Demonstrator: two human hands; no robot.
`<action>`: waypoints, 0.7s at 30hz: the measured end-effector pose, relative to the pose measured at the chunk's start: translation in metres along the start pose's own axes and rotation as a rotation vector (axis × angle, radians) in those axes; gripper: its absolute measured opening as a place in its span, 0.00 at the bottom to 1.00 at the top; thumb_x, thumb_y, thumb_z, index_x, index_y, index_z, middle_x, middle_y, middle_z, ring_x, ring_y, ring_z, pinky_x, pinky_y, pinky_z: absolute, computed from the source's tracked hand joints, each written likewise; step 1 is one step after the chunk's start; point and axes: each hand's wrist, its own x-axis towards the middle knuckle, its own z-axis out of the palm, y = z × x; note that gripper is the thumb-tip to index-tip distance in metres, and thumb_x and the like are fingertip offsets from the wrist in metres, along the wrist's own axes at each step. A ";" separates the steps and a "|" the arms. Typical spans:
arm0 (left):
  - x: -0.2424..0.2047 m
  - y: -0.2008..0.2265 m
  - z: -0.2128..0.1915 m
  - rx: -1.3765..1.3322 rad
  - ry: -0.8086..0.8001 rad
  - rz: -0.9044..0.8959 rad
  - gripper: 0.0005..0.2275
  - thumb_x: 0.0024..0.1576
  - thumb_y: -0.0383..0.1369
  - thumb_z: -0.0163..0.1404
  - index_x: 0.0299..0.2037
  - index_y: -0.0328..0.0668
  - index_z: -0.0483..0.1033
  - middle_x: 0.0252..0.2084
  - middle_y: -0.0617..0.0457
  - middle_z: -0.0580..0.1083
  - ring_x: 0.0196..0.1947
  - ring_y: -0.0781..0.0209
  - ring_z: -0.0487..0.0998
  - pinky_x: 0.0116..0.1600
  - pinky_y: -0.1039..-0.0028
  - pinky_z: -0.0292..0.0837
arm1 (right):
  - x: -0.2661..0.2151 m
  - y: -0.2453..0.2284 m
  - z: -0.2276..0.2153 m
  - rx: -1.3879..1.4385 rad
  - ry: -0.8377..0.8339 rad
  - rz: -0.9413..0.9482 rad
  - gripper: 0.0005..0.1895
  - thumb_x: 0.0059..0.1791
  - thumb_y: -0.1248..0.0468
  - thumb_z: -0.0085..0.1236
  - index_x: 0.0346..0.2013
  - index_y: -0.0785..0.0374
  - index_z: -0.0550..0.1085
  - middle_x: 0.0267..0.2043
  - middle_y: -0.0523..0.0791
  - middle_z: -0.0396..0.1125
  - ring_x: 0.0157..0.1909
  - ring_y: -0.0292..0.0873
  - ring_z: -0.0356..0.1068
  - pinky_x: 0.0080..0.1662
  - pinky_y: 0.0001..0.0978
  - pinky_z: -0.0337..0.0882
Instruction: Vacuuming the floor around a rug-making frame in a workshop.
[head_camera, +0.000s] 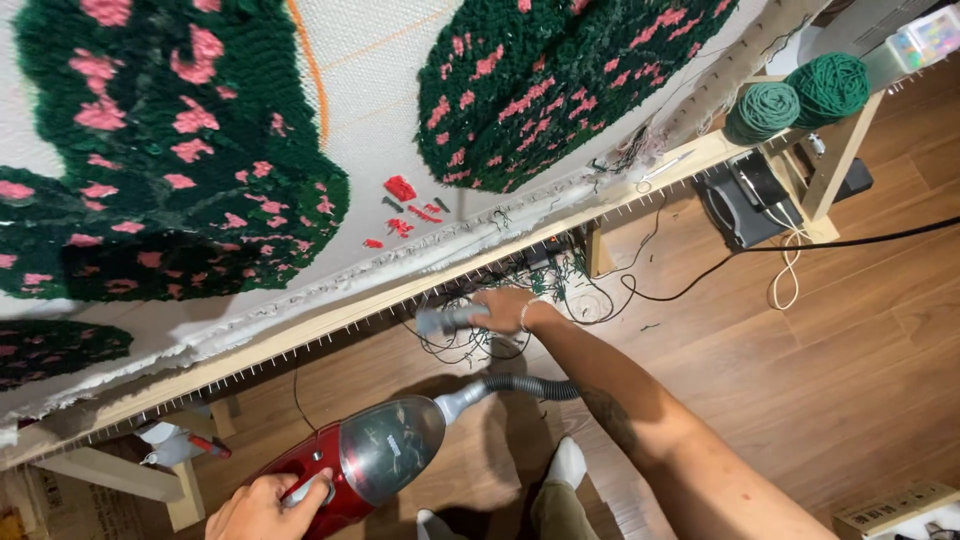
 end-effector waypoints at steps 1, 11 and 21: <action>0.002 -0.005 0.003 0.002 0.006 0.014 0.27 0.49 0.62 0.52 0.48 0.59 0.88 0.40 0.49 0.87 0.50 0.57 0.87 0.65 0.68 0.74 | 0.001 0.010 0.010 -0.016 -0.084 -0.037 0.27 0.50 0.42 0.49 0.58 0.52 0.71 0.50 0.54 0.74 0.52 0.57 0.75 0.55 0.49 0.72; 0.006 -0.006 0.023 -0.020 0.197 0.129 0.27 0.45 0.63 0.56 0.44 0.56 0.88 0.42 0.50 0.84 0.53 0.57 0.83 0.68 0.66 0.71 | -0.118 0.142 -0.031 0.063 0.138 0.275 0.30 0.47 0.46 0.54 0.54 0.64 0.68 0.42 0.57 0.73 0.46 0.57 0.77 0.51 0.49 0.75; -0.020 0.036 -0.001 -0.075 0.016 0.102 0.24 0.51 0.63 0.49 0.47 0.67 0.88 0.41 0.50 0.85 0.52 0.53 0.85 0.65 0.64 0.74 | -0.148 0.136 -0.077 0.229 0.801 0.343 0.27 0.53 0.43 0.49 0.54 0.61 0.73 0.38 0.59 0.73 0.44 0.64 0.74 0.47 0.53 0.72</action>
